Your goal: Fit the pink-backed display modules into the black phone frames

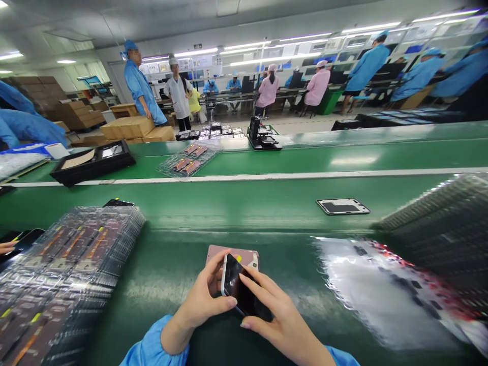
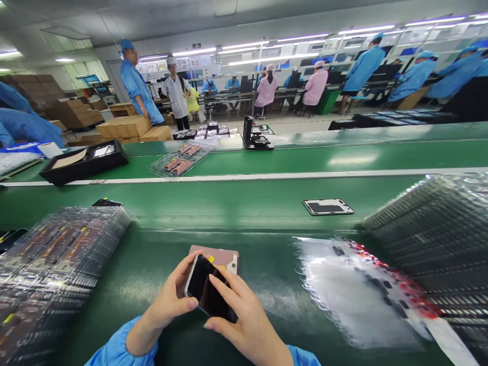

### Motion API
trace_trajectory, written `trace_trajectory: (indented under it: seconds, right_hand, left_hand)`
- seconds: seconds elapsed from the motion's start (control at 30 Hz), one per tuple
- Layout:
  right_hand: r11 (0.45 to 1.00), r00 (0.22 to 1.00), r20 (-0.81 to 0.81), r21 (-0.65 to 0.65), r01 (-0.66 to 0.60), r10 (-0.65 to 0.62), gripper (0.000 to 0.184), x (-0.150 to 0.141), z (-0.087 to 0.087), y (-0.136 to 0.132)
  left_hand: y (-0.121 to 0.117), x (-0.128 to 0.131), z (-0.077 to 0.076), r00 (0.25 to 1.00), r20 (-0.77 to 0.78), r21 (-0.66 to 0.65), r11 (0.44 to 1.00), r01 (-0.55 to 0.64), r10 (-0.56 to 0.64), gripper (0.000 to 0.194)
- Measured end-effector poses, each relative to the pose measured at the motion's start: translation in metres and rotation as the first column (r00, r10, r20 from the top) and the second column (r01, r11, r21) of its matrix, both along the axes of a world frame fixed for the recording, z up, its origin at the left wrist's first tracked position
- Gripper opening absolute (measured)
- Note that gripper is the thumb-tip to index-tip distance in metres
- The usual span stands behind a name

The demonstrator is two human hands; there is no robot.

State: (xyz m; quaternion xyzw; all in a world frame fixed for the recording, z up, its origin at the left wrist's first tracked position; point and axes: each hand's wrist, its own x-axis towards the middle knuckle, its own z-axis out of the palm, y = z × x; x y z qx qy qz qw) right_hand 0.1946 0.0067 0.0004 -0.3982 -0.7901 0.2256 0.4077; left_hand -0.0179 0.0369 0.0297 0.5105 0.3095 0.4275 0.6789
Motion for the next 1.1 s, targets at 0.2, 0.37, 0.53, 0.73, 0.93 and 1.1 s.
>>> trace_trajectory:
  seconds: [0.2, 0.37, 0.53, 0.73, 0.93, 1.1]
  right_hand:
    - [0.999, 1.0, 0.007, 0.042, 0.001, -0.001, 0.066, -0.002, 0.001, 0.0]
    - [0.996, 1.0, 0.019, 0.092, 0.004, -0.006, 0.066, -0.001, 0.002, 0.0]
    - [0.994, 1.0, 0.019, 0.112, 0.002, -0.004, 0.066, -0.001, 0.004, 0.0]
    - [0.992, 1.0, 0.014, 0.122, -0.022, 0.02, 0.064, -0.001, 0.007, -0.001]
    - [0.99, 0.999, 0.03, 0.137, -0.03, 0.026, 0.066, 0.0, 0.011, 0.0]
    - [0.976, 0.995, 0.094, 0.216, -0.008, -0.013, 0.083, -0.002, 0.011, 0.0]
  left_hand:
    - [-0.002, 0.0, 0.002, 1.0, -0.022, 0.017, 1.0, -0.003, 0.003, 0.083]
    - [-0.003, -0.001, 0.003, 1.0, -0.025, 0.032, 0.999, 0.0, 0.001, 0.084]
    - [-0.003, -0.001, 0.005, 0.999, -0.026, 0.036, 0.999, 0.022, -0.021, 0.084]
    - [-0.002, -0.005, 0.002, 0.999, -0.031, 0.03, 0.999, 0.042, -0.041, 0.086]
    - [-0.003, -0.004, 0.006, 0.998, 0.011, 0.003, 0.999, 0.054, -0.054, 0.086]
    - [-0.006, 0.001, 0.003, 0.992, 0.114, -0.068, 0.996, 0.06, -0.052, 0.086]
